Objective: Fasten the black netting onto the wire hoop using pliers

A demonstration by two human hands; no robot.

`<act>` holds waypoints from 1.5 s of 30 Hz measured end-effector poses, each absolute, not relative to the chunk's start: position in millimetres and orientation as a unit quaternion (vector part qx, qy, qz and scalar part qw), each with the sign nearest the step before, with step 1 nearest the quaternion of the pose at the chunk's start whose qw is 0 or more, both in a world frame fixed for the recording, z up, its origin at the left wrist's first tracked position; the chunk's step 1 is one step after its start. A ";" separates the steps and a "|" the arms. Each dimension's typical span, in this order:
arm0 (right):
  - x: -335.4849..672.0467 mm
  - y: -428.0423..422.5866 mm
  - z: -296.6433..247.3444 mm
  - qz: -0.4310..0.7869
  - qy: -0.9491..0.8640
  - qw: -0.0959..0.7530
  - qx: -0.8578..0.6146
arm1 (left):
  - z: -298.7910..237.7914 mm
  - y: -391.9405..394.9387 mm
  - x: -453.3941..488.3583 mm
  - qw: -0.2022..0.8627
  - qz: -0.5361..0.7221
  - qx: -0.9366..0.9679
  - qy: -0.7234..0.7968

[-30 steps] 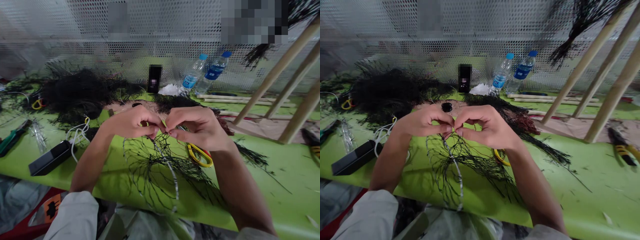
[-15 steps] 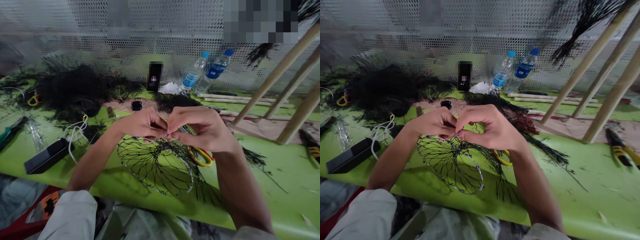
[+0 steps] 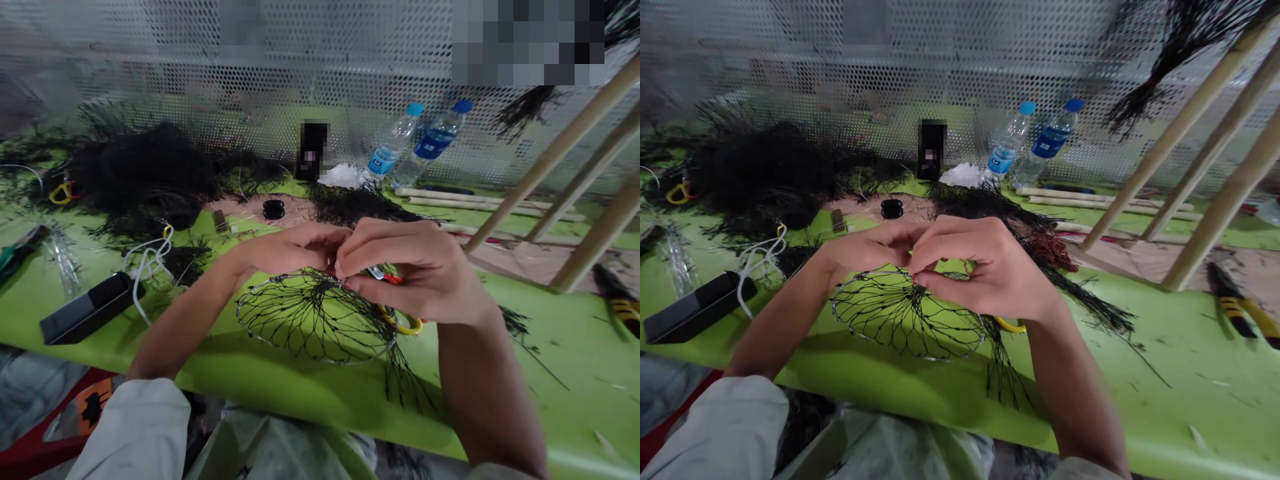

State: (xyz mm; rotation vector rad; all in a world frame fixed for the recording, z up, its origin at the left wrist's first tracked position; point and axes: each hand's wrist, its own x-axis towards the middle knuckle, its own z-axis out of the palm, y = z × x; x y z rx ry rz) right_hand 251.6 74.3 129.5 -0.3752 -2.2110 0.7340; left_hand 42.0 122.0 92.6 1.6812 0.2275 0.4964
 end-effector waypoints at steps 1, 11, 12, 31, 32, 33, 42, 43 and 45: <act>252.2 75.3 129.3 0.288 -0.864 0.388 -0.141 | 93.0 120.9 42.4 0.640 0.228 0.726 0.103; 256.2 77.1 125.5 0.284 -0.858 0.403 -0.141 | 107.1 123.0 30.8 0.582 0.221 0.772 0.129; 256.0 76.7 125.7 0.281 -0.858 0.406 -0.145 | 107.8 121.2 31.4 0.594 0.222 0.762 0.132; 249.7 70.9 119.5 0.270 -0.820 0.466 -0.194 | 134.3 106.5 22.7 0.516 0.271 0.790 0.188; 248.7 70.2 119.2 0.267 -0.816 0.473 -0.196 | 135.1 105.4 21.7 0.506 0.275 0.795 0.190; 247.7 69.5 118.8 0.268 -0.811 0.480 -0.202 | 135.7 103.9 21.1 0.495 0.282 0.799 0.192; 235.8 61.4 113.1 0.325 -0.732 0.521 -0.295 | 139.1 84.3 24.7 0.346 0.347 0.829 0.269; 234.3 60.4 113.0 0.338 -0.716 0.527 -0.308 | 139.0 83.0 25.3 0.338 0.352 0.828 0.274; 231.6 59.1 112.7 0.364 -0.686 0.542 -0.321 | 138.5 81.2 26.2 0.324 0.364 0.827 0.280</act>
